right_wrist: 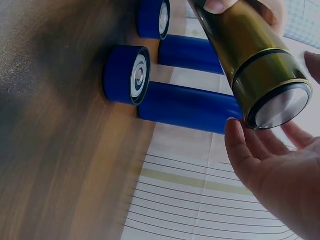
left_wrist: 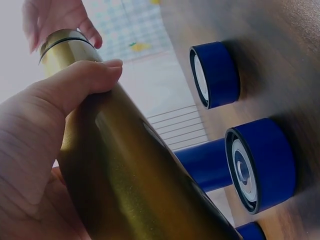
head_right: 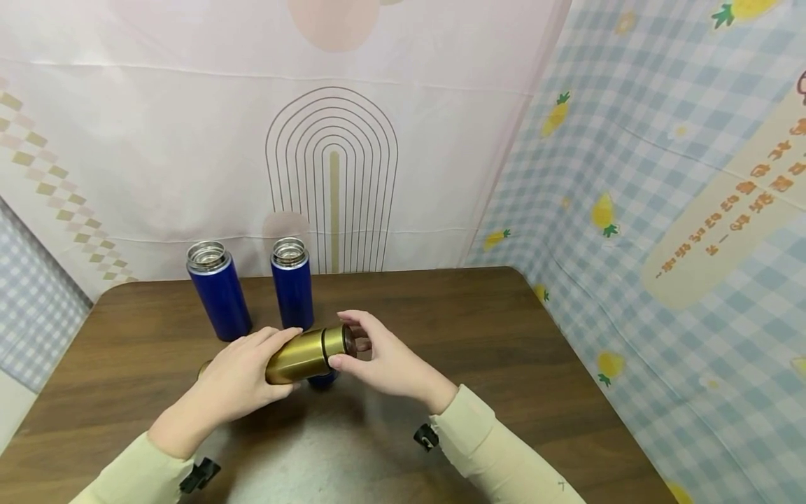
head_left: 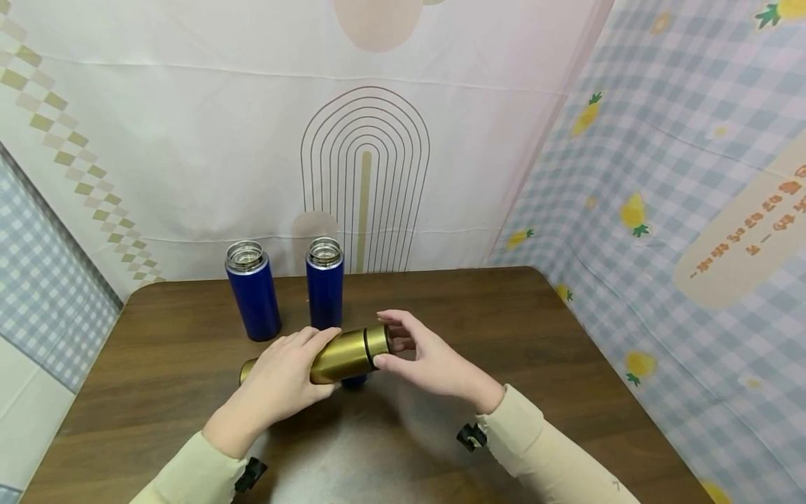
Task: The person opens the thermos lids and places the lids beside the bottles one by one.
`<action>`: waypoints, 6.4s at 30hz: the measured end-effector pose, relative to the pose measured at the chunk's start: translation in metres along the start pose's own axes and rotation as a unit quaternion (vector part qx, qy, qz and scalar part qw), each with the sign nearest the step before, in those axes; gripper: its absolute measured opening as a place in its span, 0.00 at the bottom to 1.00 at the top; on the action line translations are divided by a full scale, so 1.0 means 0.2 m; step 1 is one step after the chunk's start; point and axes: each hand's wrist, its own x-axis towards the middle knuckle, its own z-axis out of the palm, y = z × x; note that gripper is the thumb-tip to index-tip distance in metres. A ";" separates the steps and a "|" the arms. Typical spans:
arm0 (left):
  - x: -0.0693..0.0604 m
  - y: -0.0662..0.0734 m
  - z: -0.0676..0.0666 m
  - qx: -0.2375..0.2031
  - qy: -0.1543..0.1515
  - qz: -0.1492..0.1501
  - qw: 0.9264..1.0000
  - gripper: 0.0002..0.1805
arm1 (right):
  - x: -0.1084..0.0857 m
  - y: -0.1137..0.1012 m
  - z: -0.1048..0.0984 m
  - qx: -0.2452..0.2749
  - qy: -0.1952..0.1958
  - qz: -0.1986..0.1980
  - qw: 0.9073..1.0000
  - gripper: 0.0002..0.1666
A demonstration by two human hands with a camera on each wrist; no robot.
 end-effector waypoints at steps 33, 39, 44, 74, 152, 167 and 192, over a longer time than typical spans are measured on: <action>-0.01 0.01 0.01 -0.008 -0.005 -0.002 1.000 0.44 | -0.01 0.02 0.02 -0.053 0.038 -0.036 0.997 0.35; -0.01 0.00 0.01 -0.005 -0.008 -0.003 1.000 0.44 | -0.01 0.02 0.03 -0.054 0.053 0.021 0.997 0.32; -0.01 0.00 0.00 -0.003 -0.011 -0.005 1.000 0.45 | 0.00 0.02 0.03 -0.059 0.047 0.030 0.997 0.29; -0.02 0.00 0.00 -0.007 -0.010 -0.010 1.000 0.45 | 0.00 0.02 0.02 -0.034 0.044 0.026 0.998 0.30; -0.03 -0.03 -0.03 -0.118 -0.123 -0.075 0.983 0.43 | -0.03 0.04 -0.01 -0.183 0.017 -0.139 0.973 0.38; -0.03 -0.10 -0.06 -0.172 -0.098 -0.069 0.978 0.43 | -0.03 0.14 -0.07 -0.241 0.069 -0.112 0.962 0.40; 0.32 0.08 0.06 -0.259 0.031 -0.127 0.957 0.50 | 0.03 0.44 -0.16 -0.119 0.133 0.045 0.983 0.38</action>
